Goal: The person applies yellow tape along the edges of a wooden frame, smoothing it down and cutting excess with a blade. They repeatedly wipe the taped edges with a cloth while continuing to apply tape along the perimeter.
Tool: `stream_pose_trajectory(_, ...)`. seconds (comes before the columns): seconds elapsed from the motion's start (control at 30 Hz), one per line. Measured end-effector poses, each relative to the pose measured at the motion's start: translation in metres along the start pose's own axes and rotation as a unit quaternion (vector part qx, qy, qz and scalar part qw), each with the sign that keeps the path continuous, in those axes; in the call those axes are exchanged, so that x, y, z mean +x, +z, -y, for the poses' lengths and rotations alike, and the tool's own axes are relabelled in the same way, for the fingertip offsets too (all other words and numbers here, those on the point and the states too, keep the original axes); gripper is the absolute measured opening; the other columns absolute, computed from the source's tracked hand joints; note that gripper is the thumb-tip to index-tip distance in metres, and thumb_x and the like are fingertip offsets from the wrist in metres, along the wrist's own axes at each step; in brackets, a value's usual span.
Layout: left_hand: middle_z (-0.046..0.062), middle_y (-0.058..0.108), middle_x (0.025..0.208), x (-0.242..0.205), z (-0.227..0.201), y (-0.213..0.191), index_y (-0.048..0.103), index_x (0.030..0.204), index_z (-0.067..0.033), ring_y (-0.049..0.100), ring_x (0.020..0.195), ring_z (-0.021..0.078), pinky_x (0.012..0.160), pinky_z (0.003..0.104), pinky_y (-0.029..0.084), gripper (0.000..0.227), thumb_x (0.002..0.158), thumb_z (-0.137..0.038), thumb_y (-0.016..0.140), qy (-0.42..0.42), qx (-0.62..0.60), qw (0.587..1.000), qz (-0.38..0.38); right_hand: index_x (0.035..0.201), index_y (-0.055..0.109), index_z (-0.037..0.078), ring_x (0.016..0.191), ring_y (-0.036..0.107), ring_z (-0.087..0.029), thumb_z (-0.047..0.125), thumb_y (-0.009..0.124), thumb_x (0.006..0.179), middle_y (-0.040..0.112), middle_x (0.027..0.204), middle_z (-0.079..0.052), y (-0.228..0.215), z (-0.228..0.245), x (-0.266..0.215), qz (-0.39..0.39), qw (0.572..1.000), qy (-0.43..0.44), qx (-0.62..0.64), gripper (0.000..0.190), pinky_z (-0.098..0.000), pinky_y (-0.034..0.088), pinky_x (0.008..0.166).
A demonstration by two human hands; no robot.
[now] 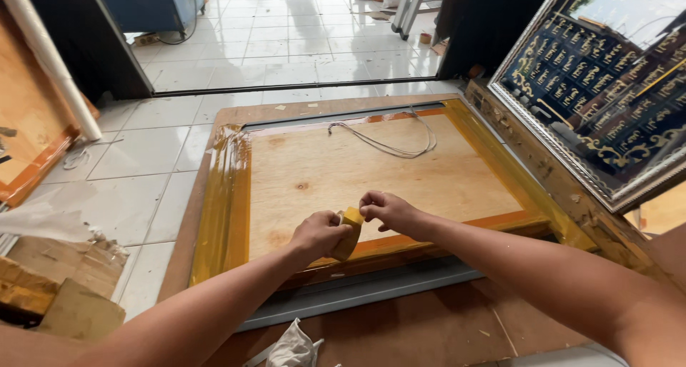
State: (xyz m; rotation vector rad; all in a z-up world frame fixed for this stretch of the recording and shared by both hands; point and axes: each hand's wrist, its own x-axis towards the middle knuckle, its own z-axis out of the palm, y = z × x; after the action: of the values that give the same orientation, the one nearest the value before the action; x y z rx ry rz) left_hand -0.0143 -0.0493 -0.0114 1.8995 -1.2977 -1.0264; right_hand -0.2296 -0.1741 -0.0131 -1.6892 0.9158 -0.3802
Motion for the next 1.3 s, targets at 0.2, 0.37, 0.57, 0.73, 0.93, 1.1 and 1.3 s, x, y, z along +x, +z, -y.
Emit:
stream_pose_trajectory(0.2,0.016,0.082,0.119,0.012,-0.063,0.050,0.081,0.133,-0.0165,0.076,0.124,0.0369,0.107,0.050,0.058,0.063,0.092,-0.064,0.071,0.022,0.076,0.996,0.049,0.103,0.077,0.011,0.075,0.064,-0.008,0.025,0.098,0.088,0.073,0.077,0.002,-0.054,-0.004,-0.024,-0.091,0.996,-0.018,0.004,0.030,-0.0190,0.052,0.060)
stream_pose_trajectory(0.37,0.012,0.081,0.096,0.009,-0.141,0.072,0.069,0.125,-0.0094,0.079,0.111,0.0340,0.107,0.047,0.053,0.071,0.094,-0.072,0.068,0.085,0.113,0.985,0.098,0.122,0.071,0.008,0.069,0.061,-0.007,0.022,0.102,0.085,0.078,0.086,-0.003,-0.128,-0.032,-0.046,-0.174,0.980,0.029,0.091,0.050,-0.0174,0.045,0.051)
stream_pose_trajectory(0.57,0.020,0.079,0.117,0.090,-0.173,0.179,0.050,0.134,-0.0129,0.077,0.119,0.0436,0.106,0.048,0.048,0.071,0.083,-0.052,0.081,0.212,0.289,0.930,0.079,0.129,0.073,0.005,0.058,0.054,-0.002,0.016,0.104,0.084,0.085,0.087,-0.009,-0.229,-0.096,-0.067,-0.259,0.952,0.048,0.156,0.056,-0.0124,0.034,0.045)
stream_pose_trajectory(0.73,0.020,0.080,0.125,0.140,-0.174,0.237,0.038,0.157,-0.0067,0.078,0.124,0.0422,0.109,0.052,0.049,0.082,0.089,-0.033,0.075,0.270,0.367,0.887,0.070,0.121,0.086,0.017,0.065,0.047,-0.004,0.033,0.105,0.080,0.086,0.086,-0.002,-0.342,-0.182,-0.076,-0.371,0.921,0.088,0.075,0.048,-0.0171,0.039,0.054)
stream_pose_trajectory(0.93,0.016,0.080,0.125,0.155,-0.121,0.224,0.040,0.150,-0.0215,0.078,0.124,0.0407,0.112,0.051,0.049,0.080,0.087,-0.046,0.082,0.206,0.390,0.888,0.132,0.123,0.089,0.024,0.088,0.065,-0.016,0.033,0.099,0.091,0.085,0.107,-0.006,-0.404,-0.295,-0.149,-0.513,0.837,0.155,0.111,0.036,-0.0326,0.049,0.068)
stream_pose_trajectory(1.1,0.010,0.074,0.104,0.145,-0.131,0.228,0.048,0.122,-0.0256,0.071,0.077,0.0399,0.067,0.055,0.051,0.051,0.092,-0.050,0.080,0.279,0.280,0.912,0.112,0.111,0.075,0.018,0.046,0.029,-0.008,0.037,0.081,0.108,0.080,0.116,-0.003,-0.402,-0.299,-0.126,-0.445,0.855,0.229,0.139,0.020,-0.0247,0.021,0.039)
stream_pose_trajectory(1.3,0.005,0.074,0.108,0.142,-0.134,0.235,0.054,0.117,-0.0263,0.073,0.081,0.0429,0.069,0.057,0.054,0.039,0.095,-0.051,0.075,0.254,0.319,0.910,0.074,0.110,0.088,0.019,0.116,0.074,-0.021,0.039,0.087,0.100,0.087,0.118,0.000,-0.398,-0.325,-0.102,-0.484,0.844,0.231,0.025,0.022,-0.0363,0.052,0.101)
